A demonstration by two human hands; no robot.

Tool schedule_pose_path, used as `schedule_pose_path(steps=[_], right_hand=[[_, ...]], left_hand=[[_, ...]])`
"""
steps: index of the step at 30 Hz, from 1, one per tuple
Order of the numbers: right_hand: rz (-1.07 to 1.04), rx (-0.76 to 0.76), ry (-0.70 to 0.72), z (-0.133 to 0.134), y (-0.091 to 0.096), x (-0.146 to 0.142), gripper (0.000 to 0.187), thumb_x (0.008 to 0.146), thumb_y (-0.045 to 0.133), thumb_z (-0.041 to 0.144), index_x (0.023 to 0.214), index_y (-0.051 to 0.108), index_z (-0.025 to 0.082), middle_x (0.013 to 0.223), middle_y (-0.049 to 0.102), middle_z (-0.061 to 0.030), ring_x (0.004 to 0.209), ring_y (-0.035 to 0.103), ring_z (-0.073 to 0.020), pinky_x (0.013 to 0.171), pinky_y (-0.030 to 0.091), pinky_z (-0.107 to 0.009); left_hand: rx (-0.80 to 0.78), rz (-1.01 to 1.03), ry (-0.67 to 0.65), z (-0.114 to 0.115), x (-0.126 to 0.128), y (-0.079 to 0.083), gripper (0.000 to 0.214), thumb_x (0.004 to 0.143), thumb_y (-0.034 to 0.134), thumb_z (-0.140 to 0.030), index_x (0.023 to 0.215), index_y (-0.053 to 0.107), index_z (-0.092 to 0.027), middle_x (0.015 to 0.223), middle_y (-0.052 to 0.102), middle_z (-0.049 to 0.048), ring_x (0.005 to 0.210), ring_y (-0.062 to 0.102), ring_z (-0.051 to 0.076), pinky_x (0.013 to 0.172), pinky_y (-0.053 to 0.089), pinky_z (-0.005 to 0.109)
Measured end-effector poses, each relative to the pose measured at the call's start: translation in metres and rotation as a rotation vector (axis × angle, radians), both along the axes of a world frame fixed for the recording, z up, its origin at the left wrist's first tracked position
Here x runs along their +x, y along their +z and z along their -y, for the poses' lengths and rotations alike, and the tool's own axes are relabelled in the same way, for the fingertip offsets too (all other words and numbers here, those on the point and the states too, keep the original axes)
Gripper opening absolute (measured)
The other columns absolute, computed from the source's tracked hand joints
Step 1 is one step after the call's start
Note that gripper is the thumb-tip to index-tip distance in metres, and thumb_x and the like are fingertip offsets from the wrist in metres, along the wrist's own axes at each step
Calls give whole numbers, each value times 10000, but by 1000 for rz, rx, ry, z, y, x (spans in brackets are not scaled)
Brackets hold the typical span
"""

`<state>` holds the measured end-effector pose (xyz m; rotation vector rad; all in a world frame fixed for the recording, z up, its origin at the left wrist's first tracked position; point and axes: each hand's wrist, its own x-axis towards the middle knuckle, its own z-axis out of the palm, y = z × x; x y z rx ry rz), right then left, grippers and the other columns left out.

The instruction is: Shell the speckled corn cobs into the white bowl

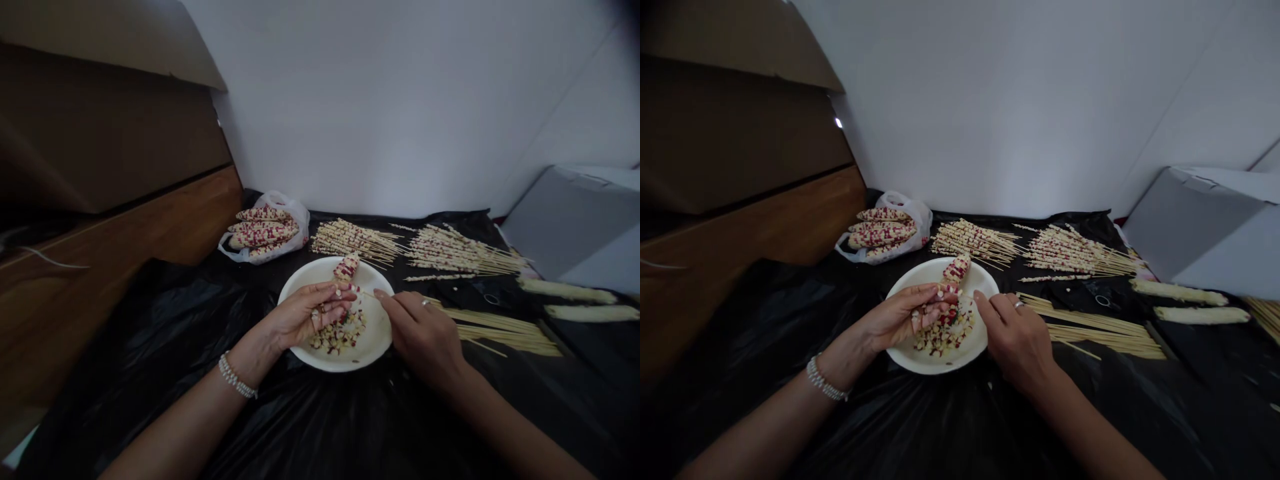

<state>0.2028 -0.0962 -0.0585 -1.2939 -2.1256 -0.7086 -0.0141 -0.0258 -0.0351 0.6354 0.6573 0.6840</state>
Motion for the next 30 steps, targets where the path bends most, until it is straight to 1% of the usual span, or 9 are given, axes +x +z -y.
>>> schedule_pose_path(steps=[3,5,7,11,15,20,27,30], right_hand=[[36,20,-10,3,2,-1,318,935,462,125,1207,627,139,864,687,-75,781,582,-186,644,429,-302],[49,27,-10,5,2,-1,315,929,466,115,1197,631,131,858,686,-76,776,580,-189,642,427,-305],[52,27,-13,6,2,-2,314,928,467,108,1195,632,128,863,687,-77,782,582,-189,650,428,-305],[52,63,-32,6,1,-2,302,934,471,106,1187,633,134,865,693,-65,765,575,-171,640,409,-291],[25,125,9,5,1,-3,273,932,485,100,1153,646,113,828,681,-59,742,564,-168,620,388,-289],[14,112,34,5,1,-4,289,926,489,79,1167,647,99,814,667,-55,740,549,-176,624,380,-293],[46,112,11,4,1,-3,298,909,498,71,1150,672,98,792,654,-56,709,524,-183,614,371,-300],[44,115,4,3,0,-3,305,910,499,70,1158,672,104,785,652,-54,710,519,-181,607,365,-297]], left_hand=[[-14,31,37,-1,0,0,223,894,564,-58,1086,676,-41,898,724,107,745,681,90,708,557,150],[-22,58,66,-2,-1,-1,235,886,566,-37,1095,672,-47,822,708,72,665,650,61,645,542,119],[-29,81,88,-3,-2,-2,249,876,570,-20,1103,669,-53,800,697,58,621,627,50,587,527,104],[-37,92,108,-3,-3,-3,260,858,568,14,1085,676,-54,824,705,69,666,660,71,594,543,110],[-23,71,126,-1,-1,-1,259,855,565,22,1077,684,-40,847,719,91,675,680,83,620,560,123],[-13,15,177,1,2,2,234,857,553,28,1029,699,-33,843,729,105,671,683,80,624,554,115],[5,-2,179,2,4,4,193,876,563,-20,994,716,-33,792,732,102,650,681,81,638,560,123],[4,2,186,2,4,4,199,878,553,-11,989,718,-26,783,729,100,647,681,80,644,563,124]])
